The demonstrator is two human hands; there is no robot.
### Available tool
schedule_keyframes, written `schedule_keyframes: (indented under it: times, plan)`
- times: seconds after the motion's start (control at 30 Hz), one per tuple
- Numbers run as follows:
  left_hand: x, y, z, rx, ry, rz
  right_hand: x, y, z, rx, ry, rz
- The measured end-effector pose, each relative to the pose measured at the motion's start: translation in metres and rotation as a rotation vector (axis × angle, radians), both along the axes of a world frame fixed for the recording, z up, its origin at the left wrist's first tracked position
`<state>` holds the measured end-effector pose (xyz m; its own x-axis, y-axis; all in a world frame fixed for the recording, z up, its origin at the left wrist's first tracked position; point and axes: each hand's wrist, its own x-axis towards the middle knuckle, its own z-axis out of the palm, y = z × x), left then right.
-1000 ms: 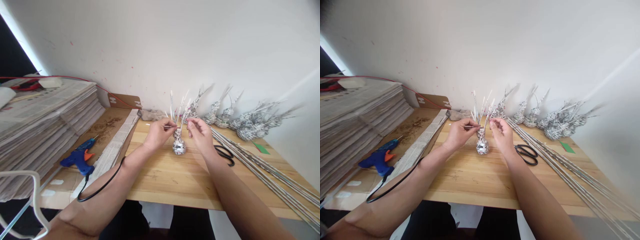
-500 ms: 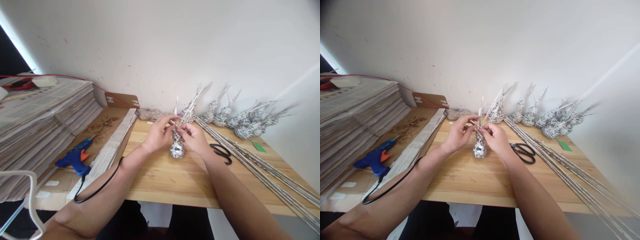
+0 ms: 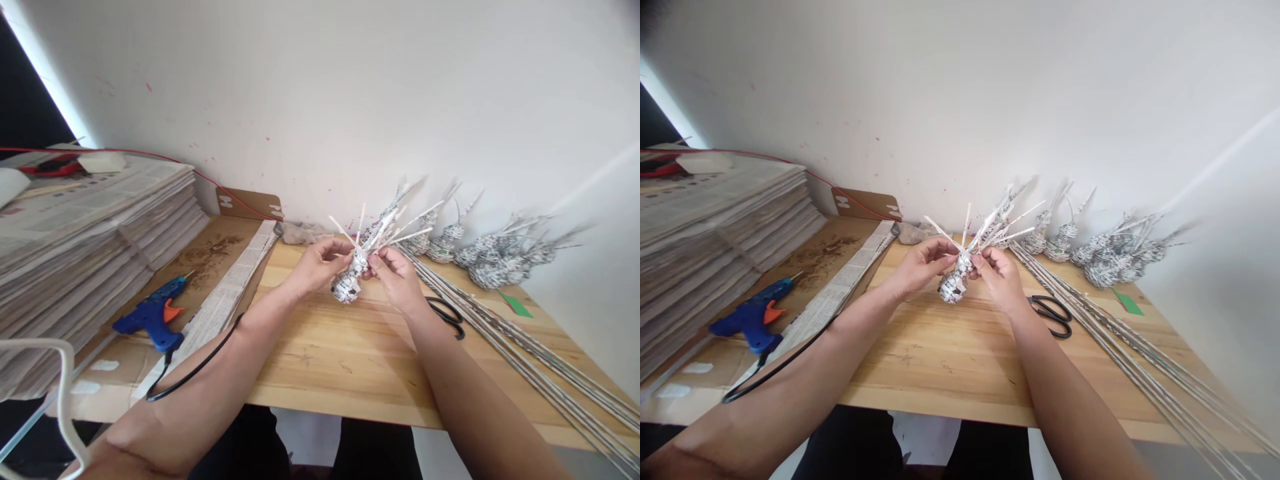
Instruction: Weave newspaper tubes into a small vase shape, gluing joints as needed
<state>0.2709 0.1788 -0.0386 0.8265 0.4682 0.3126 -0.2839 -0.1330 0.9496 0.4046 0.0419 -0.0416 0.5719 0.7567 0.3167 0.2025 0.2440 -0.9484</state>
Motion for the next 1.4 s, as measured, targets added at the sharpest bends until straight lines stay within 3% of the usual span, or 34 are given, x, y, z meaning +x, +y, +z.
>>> schedule_keyframes:
  times: [0.23, 0.47, 0.63, 1.0, 1.17, 1.4]
  plan:
    - [-0.001, -0.003, 0.002, -0.131, -0.016, -0.165, 0.003, 0.0, -0.004, -0.003, 0.002, 0.053]
    - [0.001, -0.001, -0.003, -0.169, 0.051, -0.144, 0.002, 0.002, -0.007, -0.018, -0.002, 0.077]
    - [0.002, 0.0, -0.007, -0.115, 0.071, -0.117, -0.001, 0.001, -0.003, -0.054, -0.026, 0.056]
    - [-0.007, 0.005, 0.008, -0.086, 0.116, -0.151, -0.006, 0.001, -0.002, -0.062, -0.028, 0.093]
    - [-0.008, 0.009, 0.008, -0.019, 0.171, -0.307, -0.005, 0.0, -0.002, -0.073, -0.023, 0.105]
    - [-0.01, 0.006, 0.014, -0.062, 0.179, -0.177, -0.005, 0.001, -0.002, -0.076, -0.021, 0.154]
